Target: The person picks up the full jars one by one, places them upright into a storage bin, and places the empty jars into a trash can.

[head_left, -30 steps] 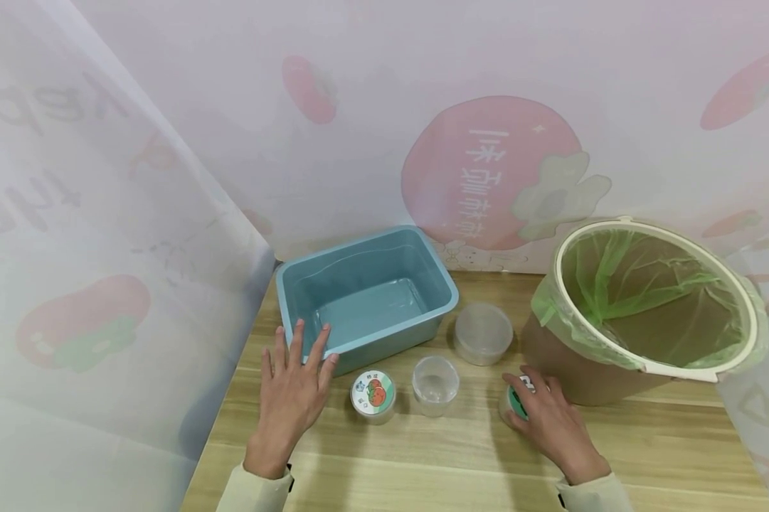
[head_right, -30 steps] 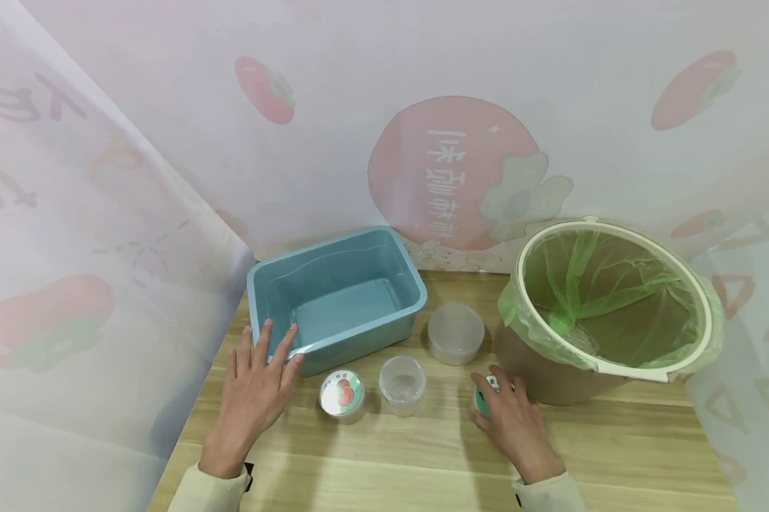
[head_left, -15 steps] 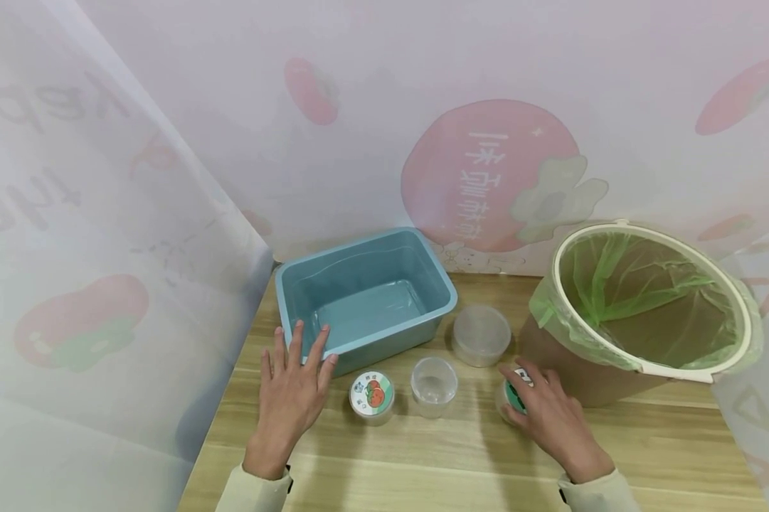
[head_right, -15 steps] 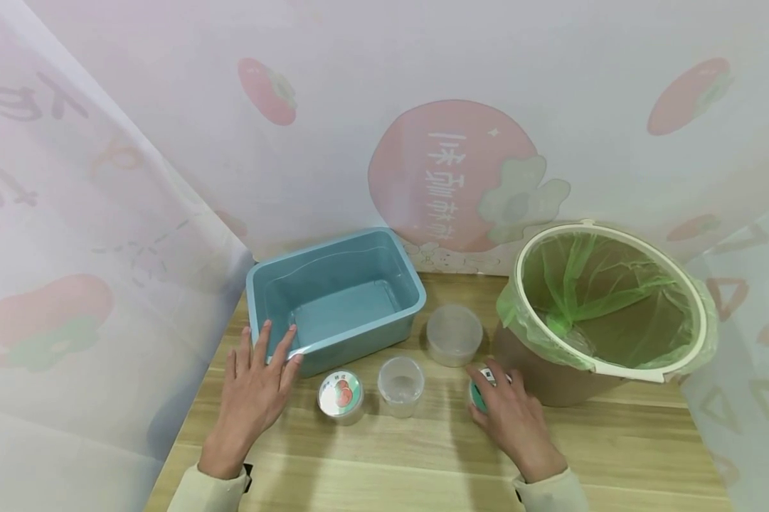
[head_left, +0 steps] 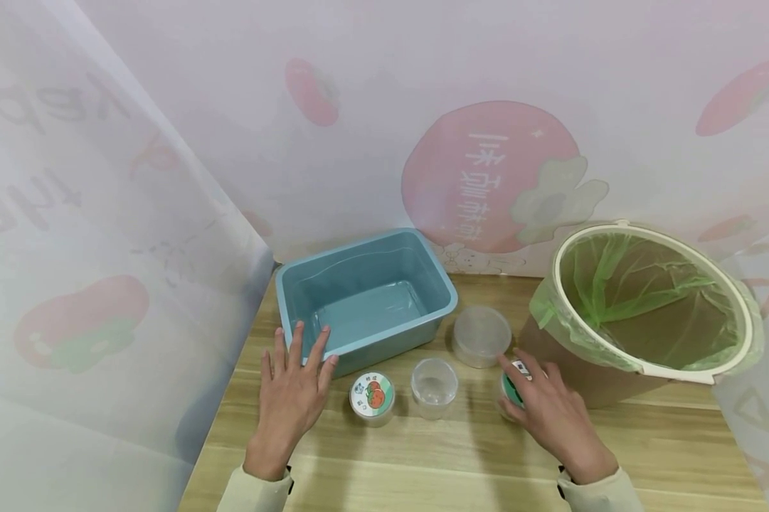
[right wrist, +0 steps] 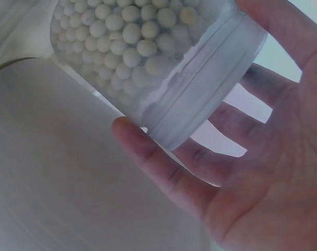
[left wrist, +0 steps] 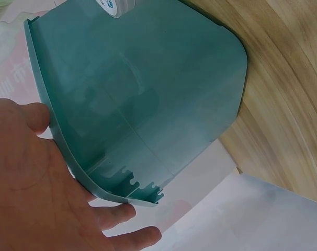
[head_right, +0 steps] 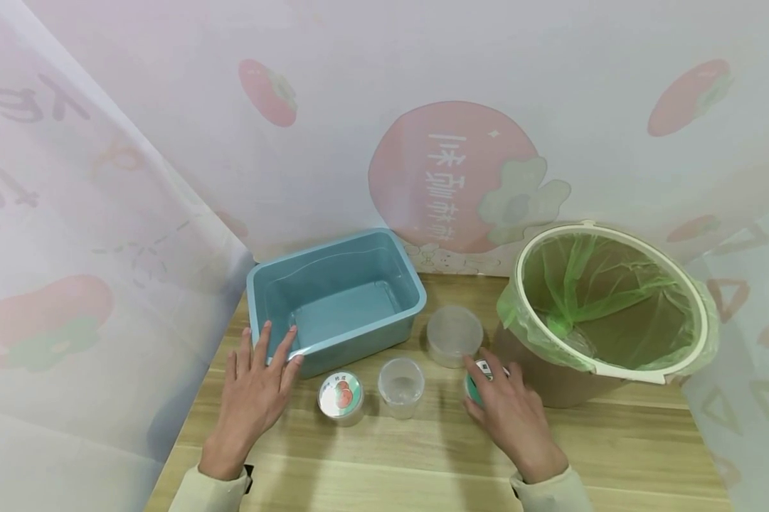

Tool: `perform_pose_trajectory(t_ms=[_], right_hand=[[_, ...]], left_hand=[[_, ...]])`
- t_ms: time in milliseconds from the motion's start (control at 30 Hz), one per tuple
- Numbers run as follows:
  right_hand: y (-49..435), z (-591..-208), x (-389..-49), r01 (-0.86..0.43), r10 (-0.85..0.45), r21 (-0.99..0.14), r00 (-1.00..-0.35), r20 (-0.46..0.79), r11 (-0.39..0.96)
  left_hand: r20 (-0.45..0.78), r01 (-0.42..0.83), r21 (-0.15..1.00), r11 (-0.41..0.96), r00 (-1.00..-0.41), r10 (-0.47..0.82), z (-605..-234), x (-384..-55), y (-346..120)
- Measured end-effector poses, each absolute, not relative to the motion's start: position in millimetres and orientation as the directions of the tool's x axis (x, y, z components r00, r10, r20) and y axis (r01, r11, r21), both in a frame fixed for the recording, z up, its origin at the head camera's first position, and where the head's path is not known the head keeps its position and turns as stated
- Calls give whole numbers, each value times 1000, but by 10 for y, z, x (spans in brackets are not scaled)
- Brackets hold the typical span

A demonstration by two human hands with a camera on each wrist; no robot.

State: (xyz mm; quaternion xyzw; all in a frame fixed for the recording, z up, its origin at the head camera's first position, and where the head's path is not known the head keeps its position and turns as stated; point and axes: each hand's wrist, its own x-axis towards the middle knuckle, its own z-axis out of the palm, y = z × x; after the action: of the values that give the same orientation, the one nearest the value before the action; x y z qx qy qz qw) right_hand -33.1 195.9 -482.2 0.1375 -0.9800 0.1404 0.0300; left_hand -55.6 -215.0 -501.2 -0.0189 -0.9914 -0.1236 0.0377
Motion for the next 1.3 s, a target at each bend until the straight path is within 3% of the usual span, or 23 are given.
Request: perform_pose_trajectory(t_ms=[1300], right_hand=[[1559,-4112,-702,-456,-413,-139,-874,256,879]], left_hand=[[114,47,249,967,-993,19,-5021,-542,-2133]])
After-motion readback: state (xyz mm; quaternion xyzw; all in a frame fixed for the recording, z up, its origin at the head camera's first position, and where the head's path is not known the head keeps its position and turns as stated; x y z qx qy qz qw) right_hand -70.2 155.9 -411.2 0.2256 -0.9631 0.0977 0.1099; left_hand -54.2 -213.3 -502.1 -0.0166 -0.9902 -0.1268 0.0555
